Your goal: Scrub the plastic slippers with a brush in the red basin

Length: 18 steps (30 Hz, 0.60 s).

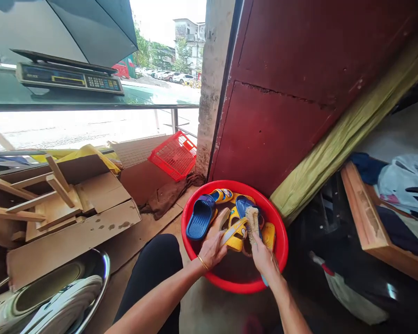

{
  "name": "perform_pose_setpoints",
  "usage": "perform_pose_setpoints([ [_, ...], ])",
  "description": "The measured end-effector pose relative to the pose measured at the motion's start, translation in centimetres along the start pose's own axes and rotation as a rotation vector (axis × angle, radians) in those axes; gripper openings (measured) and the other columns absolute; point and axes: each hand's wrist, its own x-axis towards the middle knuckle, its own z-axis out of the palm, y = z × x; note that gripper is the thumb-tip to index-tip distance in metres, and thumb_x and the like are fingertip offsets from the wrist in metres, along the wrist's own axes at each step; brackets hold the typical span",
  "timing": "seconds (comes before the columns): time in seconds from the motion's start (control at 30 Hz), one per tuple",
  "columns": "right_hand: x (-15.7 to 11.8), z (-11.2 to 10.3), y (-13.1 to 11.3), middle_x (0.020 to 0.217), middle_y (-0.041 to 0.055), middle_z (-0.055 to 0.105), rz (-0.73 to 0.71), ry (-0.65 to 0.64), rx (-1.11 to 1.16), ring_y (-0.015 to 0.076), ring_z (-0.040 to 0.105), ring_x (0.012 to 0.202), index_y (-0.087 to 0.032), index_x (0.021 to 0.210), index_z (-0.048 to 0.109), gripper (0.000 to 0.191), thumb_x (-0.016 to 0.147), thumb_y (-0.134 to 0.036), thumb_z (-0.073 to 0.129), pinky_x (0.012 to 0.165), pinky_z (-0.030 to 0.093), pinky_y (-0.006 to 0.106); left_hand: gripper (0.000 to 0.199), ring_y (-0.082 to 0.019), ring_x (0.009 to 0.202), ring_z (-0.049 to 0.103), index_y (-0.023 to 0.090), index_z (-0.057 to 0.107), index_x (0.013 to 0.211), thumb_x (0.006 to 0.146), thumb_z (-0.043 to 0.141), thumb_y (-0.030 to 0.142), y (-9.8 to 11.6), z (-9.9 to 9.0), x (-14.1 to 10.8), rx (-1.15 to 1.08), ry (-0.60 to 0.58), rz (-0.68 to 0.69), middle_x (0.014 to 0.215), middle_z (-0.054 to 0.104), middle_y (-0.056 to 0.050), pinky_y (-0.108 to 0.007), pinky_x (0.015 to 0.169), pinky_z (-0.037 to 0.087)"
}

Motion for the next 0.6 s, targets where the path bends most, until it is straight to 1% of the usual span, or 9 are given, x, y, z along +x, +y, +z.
perform_pose_setpoints([
  [0.07, -0.1, 0.3, 0.3, 0.117, 0.0130, 0.076, -0.095, 0.016, 0.113, 0.0261, 0.074, 0.103, -0.019, 0.153, 0.051, 0.056, 0.099, -0.030, 0.037, 0.078, 0.056, 0.032, 0.044, -0.029, 0.114, 0.067, 0.022, 0.062, 0.126, 0.087, 0.053, 0.040, 0.7, 0.1, 1.5, -0.049, -0.003, -0.095, 0.125, 0.071, -0.014, -0.046, 0.102, 0.051],
  [0.13, -0.3, 0.2, 0.2, 0.123, 0.0120, 0.074, -0.157, 0.007, 0.211, 0.0260, 0.073, 0.105, -0.020, 0.149, 0.055, 0.056, 0.098, -0.034, 0.040, 0.081, 0.056, 0.031, 0.044, -0.028, 0.106, 0.069, 0.023, 0.059, 0.130, 0.090, 0.050, 0.037, 1.2, 0.0, 3.6, -0.086, 0.010, -0.180, 0.120, 0.073, -0.011, -0.045, 0.097, 0.053],
  [0.17, -0.3, -0.1, 0.1, 0.119, 0.0121, 0.075, -0.158, -0.002, 0.244, 0.0262, 0.074, 0.101, -0.020, 0.147, 0.058, 0.055, 0.097, -0.036, 0.042, 0.079, 0.057, 0.032, 0.045, -0.026, 0.104, 0.070, 0.024, 0.058, 0.132, 0.090, 0.051, 0.037, 1.4, -0.2, 4.8, -0.099, 0.008, -0.196, 0.119, 0.074, -0.009, -0.043, 0.095, 0.054],
  [0.27, 0.7, -1.9, -0.4, 0.098, 0.0106, 0.078, -0.106, -0.005, 0.298, 0.0253, 0.075, 0.080, -0.020, 0.142, 0.064, 0.055, 0.095, -0.042, 0.045, 0.067, 0.057, 0.031, 0.049, -0.025, 0.105, 0.070, 0.026, 0.058, 0.136, 0.089, 0.055, 0.037, 1.6, -1.2, 7.6, -0.123, -0.020, -0.175, 0.119, 0.076, -0.006, -0.040, 0.096, 0.053],
  [0.37, 2.4, -3.5, -0.1, 0.084, 0.0077, 0.076, -0.071, 0.026, 0.312, 0.0230, 0.072, 0.067, -0.022, 0.142, 0.064, 0.056, 0.094, -0.045, 0.046, 0.061, 0.055, 0.030, 0.055, -0.027, 0.108, 0.070, 0.026, 0.062, 0.135, 0.082, 0.065, 0.038, 1.3, -2.0, 8.8, -0.137, -0.069, -0.135, 0.120, 0.076, -0.006, -0.039, 0.098, 0.052],
  [0.43, 3.3, -3.7, 0.8, 0.077, 0.0060, 0.074, -0.048, 0.009, 0.317, 0.0215, 0.070, 0.060, -0.022, 0.143, 0.063, 0.057, 0.094, -0.046, 0.046, 0.056, 0.054, 0.029, 0.057, -0.028, 0.112, 0.069, 0.025, 0.066, 0.133, 0.077, 0.070, 0.041, 1.0, -2.0, 8.9, -0.181, -0.082, -0.113, 0.123, 0.076, -0.007, -0.039, 0.099, 0.052],
  [0.5, 3.9, -3.3, 1.7, 0.069, 0.0034, 0.071, -0.004, -0.055, 0.320, 0.0196, 0.066, 0.052, -0.020, 0.146, 0.060, 0.059, 0.096, -0.047, 0.045, 0.051, 0.053, 0.028, 0.055, -0.029, 0.112, 0.069, 0.024, 0.070, 0.128, 0.076, 0.071, 0.044, 0.5, -1.7, 9.0, -0.283, -0.029, -0.149, 0.122, 0.076, -0.007, -0.039, 0.099, 0.053],
  [0.57, 4.0, -2.8, 2.3, 0.062, 0.0000, 0.067, 0.036, -0.136, 0.317, 0.0180, 0.062, 0.044, -0.018, 0.150, 0.054, 0.062, 0.097, -0.047, 0.042, 0.047, 0.052, 0.027, 0.051, -0.028, 0.108, 0.070, 0.023, 0.073, 0.121, 0.077, 0.071, 0.047, -0.1, -1.2, 9.4, -0.397, 0.080, -0.254, 0.115, 0.078, -0.007, -0.039, 0.096, 0.054],
  [0.6, 3.8, -2.6, 2.3, 0.062, -0.0004, 0.067, 0.041, -0.153, 0.315, 0.0182, 0.062, 0.044, -0.018, 0.152, 0.051, 0.062, 0.098, -0.047, 0.040, 0.047, 0.053, 0.027, 0.049, -0.027, 0.104, 0.071, 0.022, 0.075, 0.118, 0.077, 0.071, 0.049, -0.3, -1.0, 9.7, -0.433, 0.131, -0.311, 0.110, 0.079, -0.007, -0.039, 0.094, 0.055],
])
